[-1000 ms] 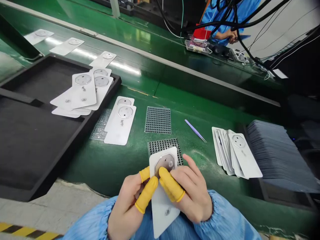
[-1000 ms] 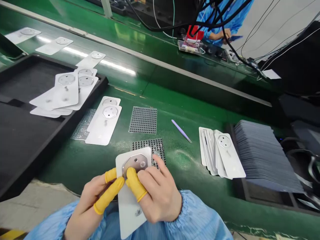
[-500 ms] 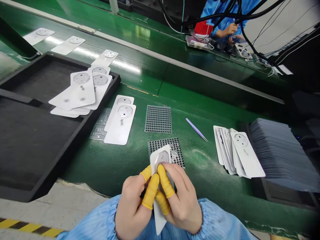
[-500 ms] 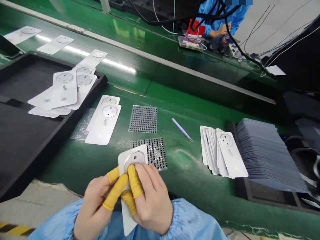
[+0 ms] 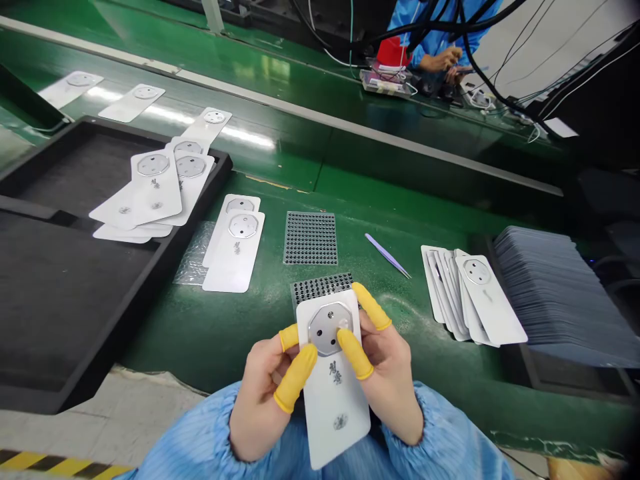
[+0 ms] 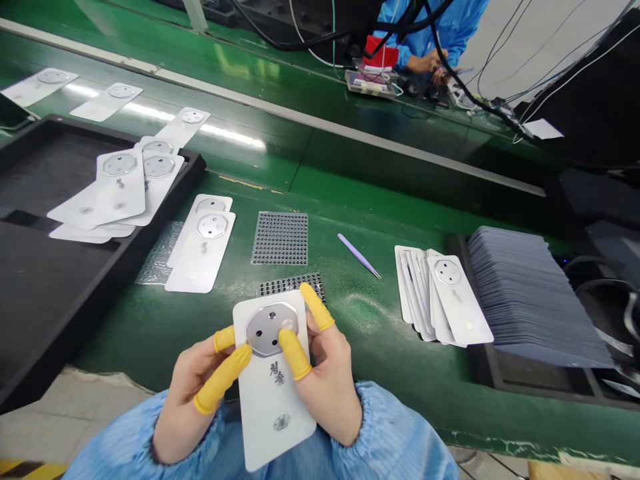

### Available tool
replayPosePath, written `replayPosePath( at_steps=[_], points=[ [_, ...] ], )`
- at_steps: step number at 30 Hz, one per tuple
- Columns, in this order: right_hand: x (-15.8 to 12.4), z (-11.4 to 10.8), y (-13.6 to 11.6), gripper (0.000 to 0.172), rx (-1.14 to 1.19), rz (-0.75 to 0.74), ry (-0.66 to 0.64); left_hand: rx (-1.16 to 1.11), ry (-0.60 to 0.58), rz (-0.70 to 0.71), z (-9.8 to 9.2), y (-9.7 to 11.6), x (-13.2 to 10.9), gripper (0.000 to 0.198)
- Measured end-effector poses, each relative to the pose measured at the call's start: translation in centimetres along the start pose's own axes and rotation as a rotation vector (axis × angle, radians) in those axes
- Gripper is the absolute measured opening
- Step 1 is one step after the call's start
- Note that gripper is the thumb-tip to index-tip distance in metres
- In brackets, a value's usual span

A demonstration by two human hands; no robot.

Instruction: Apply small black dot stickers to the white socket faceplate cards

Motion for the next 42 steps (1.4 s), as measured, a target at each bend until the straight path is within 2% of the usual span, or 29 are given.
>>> replayPosePath(
  at_steps=[2,4,9,12,16,20,24,27,30,33,35,38,40,42],
  points=[
    [-0.1,0.2,-0.1,0.03,0.015,-0.017,0.024,0.006,-0.037,-0.003,0.2,0.2,0.3,0.016],
    [-0.3,0.2,-0.3,0.033,-0.029,-0.045,0.052,0.027,-0.052,0.0,0.2,0.3,0.6,0.014],
    [-1.1,0.0,-0.4,0.038,-0.134,-0.063,0.064,-0.004,-0.075,0.012,-0.2,0.4,0.8,0.036],
    [-1.4,0.1,-0.3,0.038,-0.143,-0.07,0.039,-0.055,-0.049,-0.056,-0.3,0.4,0.6,0.042],
    [-1.2,-0.1,-0.3,0.04,-0.145,-0.06,0.068,-0.101,-0.044,-0.233,0.2,0.1,0.6,0.035],
    [-0.9,-0.4,-0.3,0.047,-0.141,-0.093,0.114,-0.126,-0.083,-0.263,0.6,0.1,1.0,0.025],
    [-1.3,-0.3,-0.1,0.042,-0.201,-0.155,0.09,-0.079,-0.102,-0.217,0.2,0.2,1.5,0.022],
    [-1.4,-0.2,0.0,0.044,-0.191,-0.157,0.058,-0.054,-0.166,-0.125,-0.2,0.4,1.7,0.018],
    [-1.0,0.1,0.0,0.043,-0.102,-0.1,-0.01,-0.041,-0.207,-0.075,-0.3,0.5,1.7,0.015],
    [-0.3,0.6,0.2,0.045,0.03,0.0,-0.078,-0.014,-0.156,-0.095,-0.4,0.2,1.6,0.014],
    [-0.2,0.8,0.7,0.046,0.053,0.047,-0.034,0.098,-0.121,-0.078,-0.3,0.0,1.4,0.012],
    [-0.5,0.6,1.4,0.048,0.012,0.033,0.07,0.325,-0.12,-0.006,-0.3,-0.5,1.2,0.013],
    [-0.2,-0.2,1.6,0.048,-0.013,-0.006,0.061,0.407,-0.146,0.044,-0.5,-1.1,1.5,0.021],
    [0.8,-2.9,1.5,0.047,-0.049,-0.031,0.056,0.427,-0.147,0.092,-0.9,-2.1,2.3,0.026]
  ],
)
Point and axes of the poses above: each hand's wrist, its own x-axis towards the middle knuckle, its own z-axis out of the palm, y = z × x, the point moved 5 cm from there along x, towards the middle knuckle, and after that the axes turned 9 degrees about x, right-handed, at the moved point
